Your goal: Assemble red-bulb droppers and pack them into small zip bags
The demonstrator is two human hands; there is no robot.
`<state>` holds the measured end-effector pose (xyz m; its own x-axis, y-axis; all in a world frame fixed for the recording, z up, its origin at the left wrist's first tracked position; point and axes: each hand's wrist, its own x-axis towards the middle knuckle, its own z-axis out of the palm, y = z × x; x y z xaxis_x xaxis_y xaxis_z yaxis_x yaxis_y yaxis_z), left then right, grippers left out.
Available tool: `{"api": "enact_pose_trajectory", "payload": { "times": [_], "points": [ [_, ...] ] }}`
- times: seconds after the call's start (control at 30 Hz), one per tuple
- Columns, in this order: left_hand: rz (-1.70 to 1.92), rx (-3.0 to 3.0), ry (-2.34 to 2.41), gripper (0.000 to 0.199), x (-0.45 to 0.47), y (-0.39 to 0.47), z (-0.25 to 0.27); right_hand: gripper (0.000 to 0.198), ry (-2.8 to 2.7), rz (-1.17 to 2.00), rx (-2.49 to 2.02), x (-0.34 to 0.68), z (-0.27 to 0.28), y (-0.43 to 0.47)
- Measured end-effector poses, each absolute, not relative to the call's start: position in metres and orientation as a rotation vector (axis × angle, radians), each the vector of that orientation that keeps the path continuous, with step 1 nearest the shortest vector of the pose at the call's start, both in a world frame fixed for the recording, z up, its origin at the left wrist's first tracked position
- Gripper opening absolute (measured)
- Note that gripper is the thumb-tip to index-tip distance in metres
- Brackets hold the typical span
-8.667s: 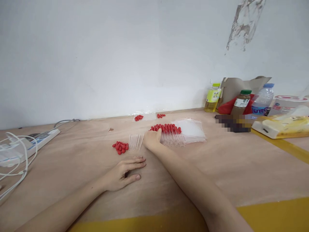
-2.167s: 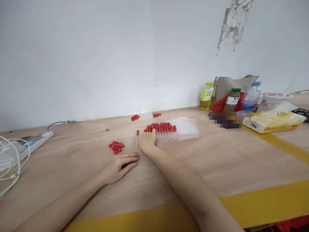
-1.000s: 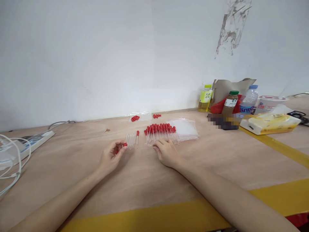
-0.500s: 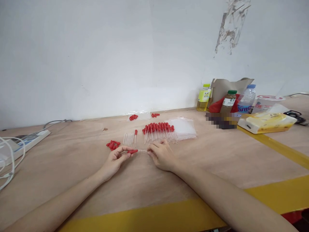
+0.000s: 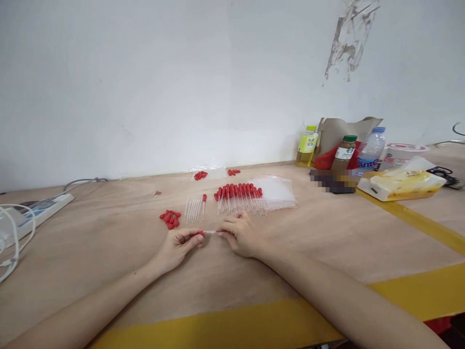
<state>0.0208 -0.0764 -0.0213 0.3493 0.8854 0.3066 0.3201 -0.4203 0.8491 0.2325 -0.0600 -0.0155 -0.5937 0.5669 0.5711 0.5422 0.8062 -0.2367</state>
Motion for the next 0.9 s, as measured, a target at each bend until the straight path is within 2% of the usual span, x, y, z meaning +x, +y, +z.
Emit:
{"api": "enact_pose_trajectory", "payload": {
  "times": [0.53, 0.9],
  "points": [
    [0.929, 2.447, 1.131, 0.02, 0.021, -0.087, -0.009, 0.025, -2.346, -0.212, -0.764, 0.227, -0.017, -0.066],
    [0.948, 2.576, 1.044, 0.02, 0.018, -0.079, -0.007, 0.027, -2.415, 0.013, -0.912, 0.214, -0.014, -0.07]
  ]
}}
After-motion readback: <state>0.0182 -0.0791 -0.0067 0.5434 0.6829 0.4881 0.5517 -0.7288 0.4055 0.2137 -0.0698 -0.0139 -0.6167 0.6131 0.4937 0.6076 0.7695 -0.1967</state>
